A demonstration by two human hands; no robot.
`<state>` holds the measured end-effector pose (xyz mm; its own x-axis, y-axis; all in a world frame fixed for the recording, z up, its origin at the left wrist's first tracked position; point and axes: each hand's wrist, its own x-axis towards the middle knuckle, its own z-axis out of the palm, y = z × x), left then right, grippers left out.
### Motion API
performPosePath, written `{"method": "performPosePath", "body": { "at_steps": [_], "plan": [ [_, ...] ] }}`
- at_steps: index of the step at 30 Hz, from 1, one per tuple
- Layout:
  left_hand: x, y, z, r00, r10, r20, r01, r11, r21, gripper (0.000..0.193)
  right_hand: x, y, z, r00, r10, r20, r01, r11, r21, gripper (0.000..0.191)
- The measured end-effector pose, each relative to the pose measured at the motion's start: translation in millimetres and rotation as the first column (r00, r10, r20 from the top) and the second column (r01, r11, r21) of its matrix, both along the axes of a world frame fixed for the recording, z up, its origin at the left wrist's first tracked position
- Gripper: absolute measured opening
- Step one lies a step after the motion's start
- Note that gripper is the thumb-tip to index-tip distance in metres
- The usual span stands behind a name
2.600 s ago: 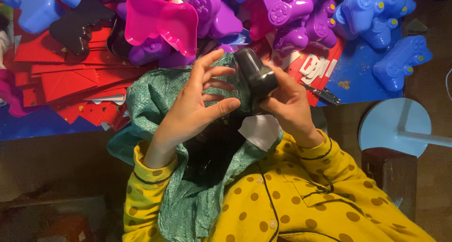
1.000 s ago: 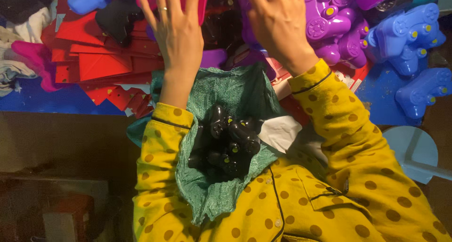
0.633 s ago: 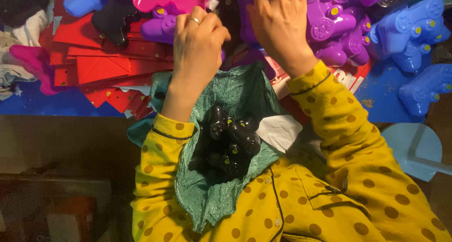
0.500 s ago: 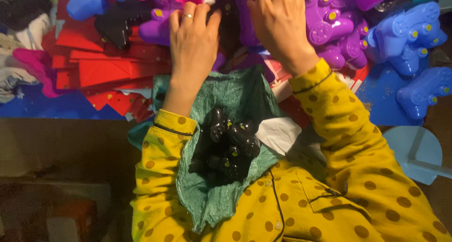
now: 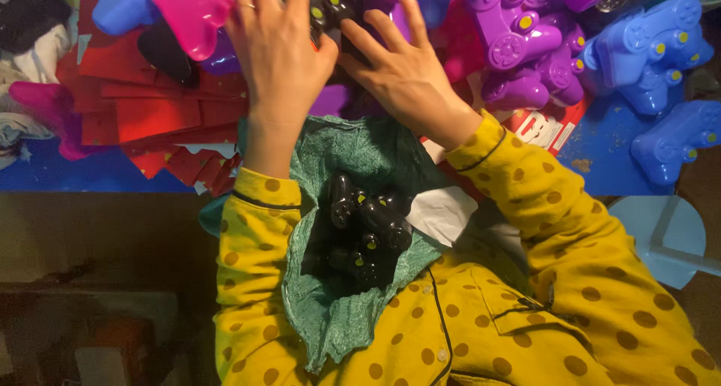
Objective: The person picks up small plastic containers from a table, turns them over to inspect them, and places them into a green bag. The person handles several purple and black containers one at a time.
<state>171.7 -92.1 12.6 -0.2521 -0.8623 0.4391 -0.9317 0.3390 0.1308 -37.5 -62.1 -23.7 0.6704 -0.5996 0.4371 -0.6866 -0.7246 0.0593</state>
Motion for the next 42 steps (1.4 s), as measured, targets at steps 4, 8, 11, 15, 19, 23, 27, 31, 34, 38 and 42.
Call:
{"method": "performPosePath", "body": {
  "at_steps": [4, 8, 11, 15, 19, 23, 27, 31, 34, 38, 42],
  "plan": [
    [1, 7, 10, 0.999, -0.007, -0.052, 0.007, 1.000, 0.002, 0.063, 29, -5, -20, 0.991, -0.084, -0.108, 0.083, 0.996, -0.008, 0.038],
    [1, 11, 10, 0.979, 0.030, -0.204, -0.037, 0.999, -0.034, 0.057, 38, -22, -36, 0.952, -0.220, -0.213, 0.192, 0.971, -0.145, 0.032],
    [10, 13, 6, 0.923, -0.059, -0.380, 0.028, 0.996, -0.088, 0.057, 33, -35, -38, 0.943, -0.237, -0.233, 0.200, 0.965, -0.170, 0.030],
    [22, 16, -1, 0.791, -0.091, -0.605, 0.098, 0.995, -0.022, 0.053, 11, -45, -26, 0.968, -0.019, -0.251, 0.033, 0.998, 0.050, 0.021],
    [33, 20, -3, 0.678, -0.156, -0.719, 0.162, 0.985, -0.062, 0.048, -11, -45, -10, 0.976, 0.099, -0.193, -0.098, 0.995, 0.011, 0.025],
    [30, 29, -1, 0.627, -0.126, -0.769, 0.138, 0.989, -0.049, 0.044, -18, -42, 5, 0.974, 0.167, -0.153, -0.183, 0.979, -0.093, 0.033],
    [29, 43, 4, 0.374, -0.111, -0.921, 0.266, 0.964, -0.009, 0.039, -28, -35, 22, 0.977, 0.207, 0.047, -0.207, 0.978, 0.001, 0.041],
    [30, 44, 9, 0.033, -0.005, -0.999, 0.404, 0.915, 0.009, 0.046, -28, -27, 34, 0.951, 0.127, 0.281, -0.133, 0.991, 0.003, 0.035],
    [31, 43, 11, -0.079, 0.109, -0.991, 0.485, 0.873, 0.057, 0.051, -30, -19, 45, 0.906, 0.104, 0.410, -0.120, 0.993, 0.015, 0.032],
    [35, 44, 14, -0.078, 0.142, -0.987, 0.546, 0.834, 0.076, 0.050, -37, -8, 55, 0.868, 0.063, 0.493, -0.114, 0.991, 0.073, 0.021],
    [36, 48, 16, -0.024, 0.066, -0.998, 0.571, 0.820, 0.041, 0.054, -43, 1, 53, 0.837, -0.045, 0.545, -0.080, 0.976, 0.204, 0.014]
  ]
}}
